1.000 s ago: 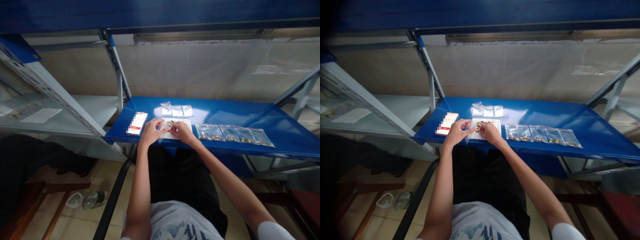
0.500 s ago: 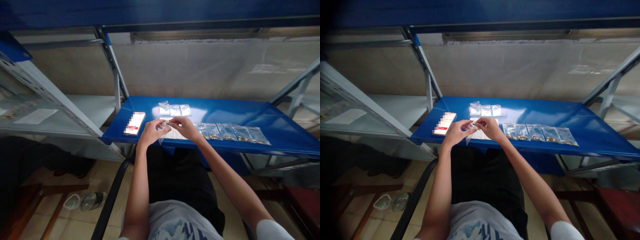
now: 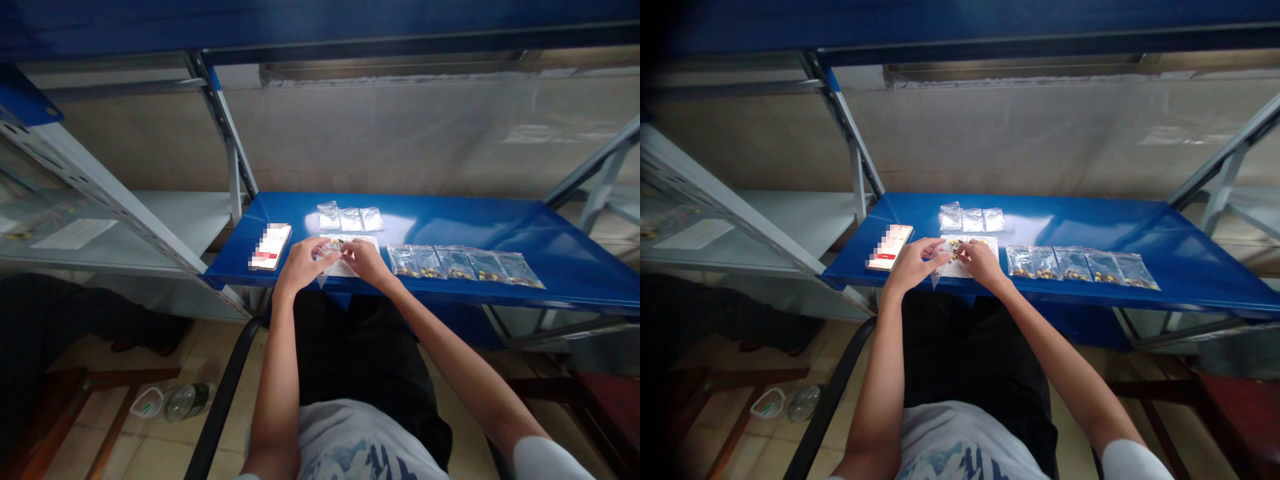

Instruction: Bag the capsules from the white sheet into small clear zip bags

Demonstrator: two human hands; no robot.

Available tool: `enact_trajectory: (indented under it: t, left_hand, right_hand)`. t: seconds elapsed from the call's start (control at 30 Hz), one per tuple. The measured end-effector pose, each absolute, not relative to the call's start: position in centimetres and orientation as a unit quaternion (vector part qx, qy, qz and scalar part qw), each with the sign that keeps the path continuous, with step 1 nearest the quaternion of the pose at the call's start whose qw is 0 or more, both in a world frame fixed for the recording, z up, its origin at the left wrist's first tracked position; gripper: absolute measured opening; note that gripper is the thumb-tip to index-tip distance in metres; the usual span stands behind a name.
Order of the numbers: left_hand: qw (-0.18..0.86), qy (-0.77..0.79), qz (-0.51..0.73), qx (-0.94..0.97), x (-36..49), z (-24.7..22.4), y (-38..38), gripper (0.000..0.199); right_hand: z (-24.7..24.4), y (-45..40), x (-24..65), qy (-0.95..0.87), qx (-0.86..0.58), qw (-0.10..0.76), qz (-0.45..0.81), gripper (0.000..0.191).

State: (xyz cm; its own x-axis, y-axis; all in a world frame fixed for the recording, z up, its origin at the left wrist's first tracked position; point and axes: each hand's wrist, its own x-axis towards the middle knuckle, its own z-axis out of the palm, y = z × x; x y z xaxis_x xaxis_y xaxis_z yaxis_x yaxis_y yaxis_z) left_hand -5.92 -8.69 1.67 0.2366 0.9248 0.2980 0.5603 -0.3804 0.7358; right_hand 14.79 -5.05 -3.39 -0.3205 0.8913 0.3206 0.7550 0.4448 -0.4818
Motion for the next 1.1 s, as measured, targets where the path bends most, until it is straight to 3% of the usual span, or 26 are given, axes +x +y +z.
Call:
enact_trajectory:
  t: [0.17, 0.53, 0.63, 0.73, 0.83, 1.1]
  left_hand:
    - [0.249, 0.501, 0.366, 0.743, -6.2, 1.5, -8.6, 0.053]
    - [0.252, 0.501, 0.367, 0.742, -6.1, 1.7, -8.6, 0.050]
    - [0.249, 0.504, 0.365, 0.742, -6.1, 1.7, -8.7, 0.051]
    - [0.249, 0.503, 0.361, 0.745, -5.8, 1.8, -8.8, 0.051]
    - [0.258, 0.479, 0.355, 0.760, -5.1, 2.1, -9.1, 0.048]
    - [0.249, 0.485, 0.363, 0.756, -5.7, 3.1, -9.6, 0.046]
  right_hand:
    - [-3.9, -5.2, 14.7, -0.820, -0.522, 0.220, 0.085, 0.018]
    - [-3.4, -5.1, 14.9, -0.828, -0.520, 0.199, 0.068, 0.020]
    - [-2.9, -5.0, 15.3, -0.808, -0.523, 0.253, 0.100, 0.015]
    - [-1.9, -4.9, 15.8, -0.760, -0.508, 0.362, 0.184, 0.009]
    - [-0.4, -5.4, 15.8, -0.733, -0.441, 0.434, 0.283, 0.016]
    - [1.0, -6.5, 14.8, -0.747, -0.388, 0.435, 0.319, 0.030]
